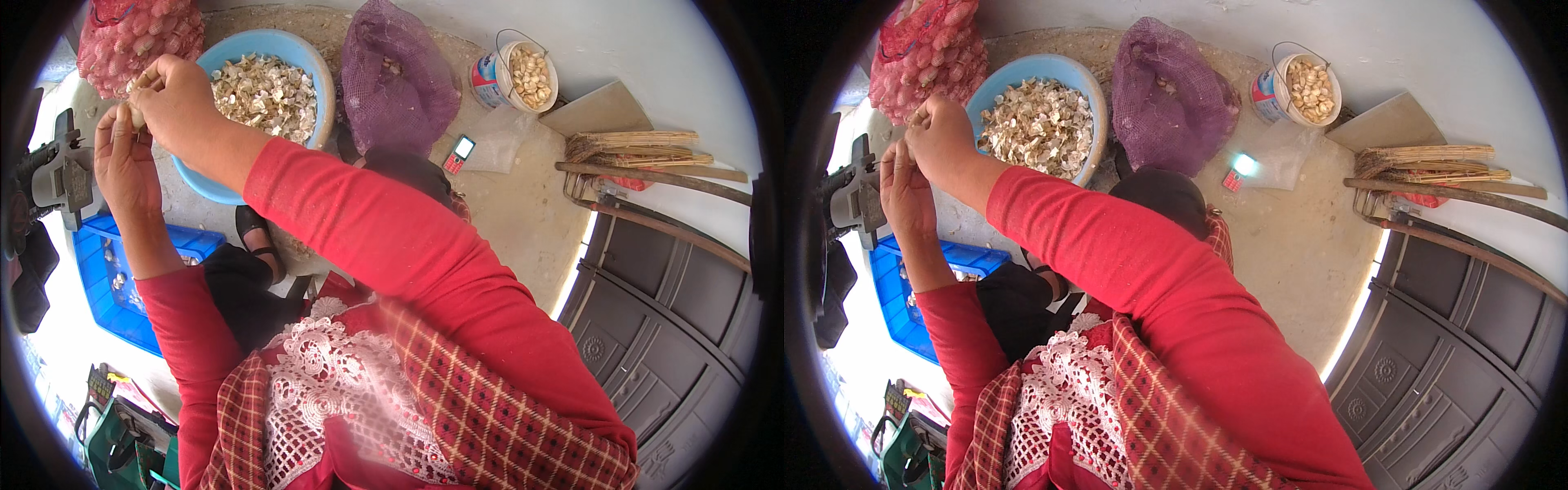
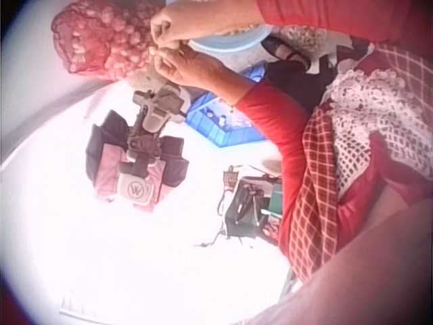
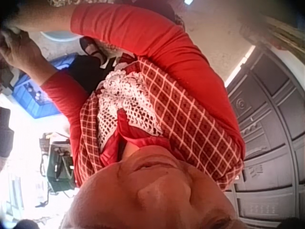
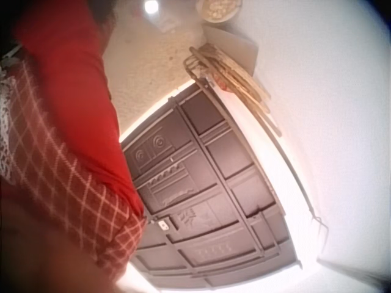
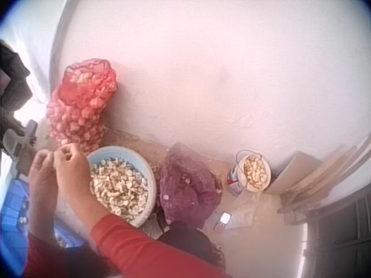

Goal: The person peels garlic cloves by hand, removing the outer skins and placing them into a blue bowl. The peeled cloves are placed into a white bucket nearby. The person repeatedly picks up garlic from a purple mesh bag and continues peeling throughout the clip.

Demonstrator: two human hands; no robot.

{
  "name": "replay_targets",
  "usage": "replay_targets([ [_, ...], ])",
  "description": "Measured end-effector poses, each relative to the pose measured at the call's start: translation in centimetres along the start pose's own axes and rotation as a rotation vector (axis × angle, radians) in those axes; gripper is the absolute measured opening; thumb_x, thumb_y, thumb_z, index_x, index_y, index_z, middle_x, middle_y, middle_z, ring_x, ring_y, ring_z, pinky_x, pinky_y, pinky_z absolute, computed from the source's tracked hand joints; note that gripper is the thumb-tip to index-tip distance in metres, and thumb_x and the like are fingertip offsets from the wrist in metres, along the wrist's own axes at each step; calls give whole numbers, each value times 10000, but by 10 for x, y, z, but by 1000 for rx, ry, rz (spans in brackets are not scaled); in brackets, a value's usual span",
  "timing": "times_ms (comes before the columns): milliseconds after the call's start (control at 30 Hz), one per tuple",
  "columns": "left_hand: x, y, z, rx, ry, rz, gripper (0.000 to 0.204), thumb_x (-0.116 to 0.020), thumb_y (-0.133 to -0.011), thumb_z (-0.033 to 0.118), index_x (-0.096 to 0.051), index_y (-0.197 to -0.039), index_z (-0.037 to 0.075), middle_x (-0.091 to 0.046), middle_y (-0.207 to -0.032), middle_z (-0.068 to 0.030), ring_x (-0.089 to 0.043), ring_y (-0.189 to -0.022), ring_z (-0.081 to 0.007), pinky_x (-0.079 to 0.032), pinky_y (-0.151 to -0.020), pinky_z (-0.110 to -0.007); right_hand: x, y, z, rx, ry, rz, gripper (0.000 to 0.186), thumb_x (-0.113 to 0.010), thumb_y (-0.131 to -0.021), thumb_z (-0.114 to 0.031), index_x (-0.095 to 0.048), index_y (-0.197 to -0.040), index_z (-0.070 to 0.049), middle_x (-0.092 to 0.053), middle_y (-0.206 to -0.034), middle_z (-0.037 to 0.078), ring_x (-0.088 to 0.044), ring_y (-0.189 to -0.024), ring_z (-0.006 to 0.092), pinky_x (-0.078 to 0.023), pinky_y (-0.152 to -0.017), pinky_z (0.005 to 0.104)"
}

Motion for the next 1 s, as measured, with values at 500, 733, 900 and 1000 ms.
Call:
replay_targets([
  [500, 0, 0, 0, -27, -3, 17, 165, -596, -985, 119, -592, -1108, 8, -661, -1032, -86, -636, -928, -153, -503, -826, -279, -2, -1, 5, 1, -11, -26, 40, -616, -788, -4, -636, -790, 30, -668, -698, 171, -667, -628, 246, -519, -569, 365],
  [733, 2, -1, -1, -12, 22, 22, 159, -596, -986, 121, -599, -1099, 9, -662, -1040, -86, -635, -939, -151, -502, -840, -280, -1, -1, 2, 24, 6, -24, 41, -629, -790, -13, -637, -789, 27, -673, -710, 180, -674, -645, 250, -520, -575, 367],
  [900, 3, -1, -2, -19, 9, 5, 157, -595, -988, 129, -607, -1087, 9, -667, -1039, -89, -637, -949, -154, -503, -851, -286, 1, 1, -1, 9, 40, -19, 39, -634, -792, -14, -639, -791, 25, -677, -721, 186, -680, -659, 254, -521, -582, 368],
  [1000, 5, -1, -3, -25, 8, 6, 155, -592, -990, 136, -609, -1077, 8, -670, -1037, -90, -639, -952, -155, -503, -856, -287, 1, 1, -2, 8, 63, -17, 39, -636, -793, -14, -641, -794, 25, -678, -730, 188, -681, -666, 253, -521, -586, 368],
])
Point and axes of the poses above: each hand's wrist, its own y-axis away from the middle knuckle, its own x-axis out of the back of the hand, z = x × y, the point moved 4 cm from there along -y, towards the middle knuckle
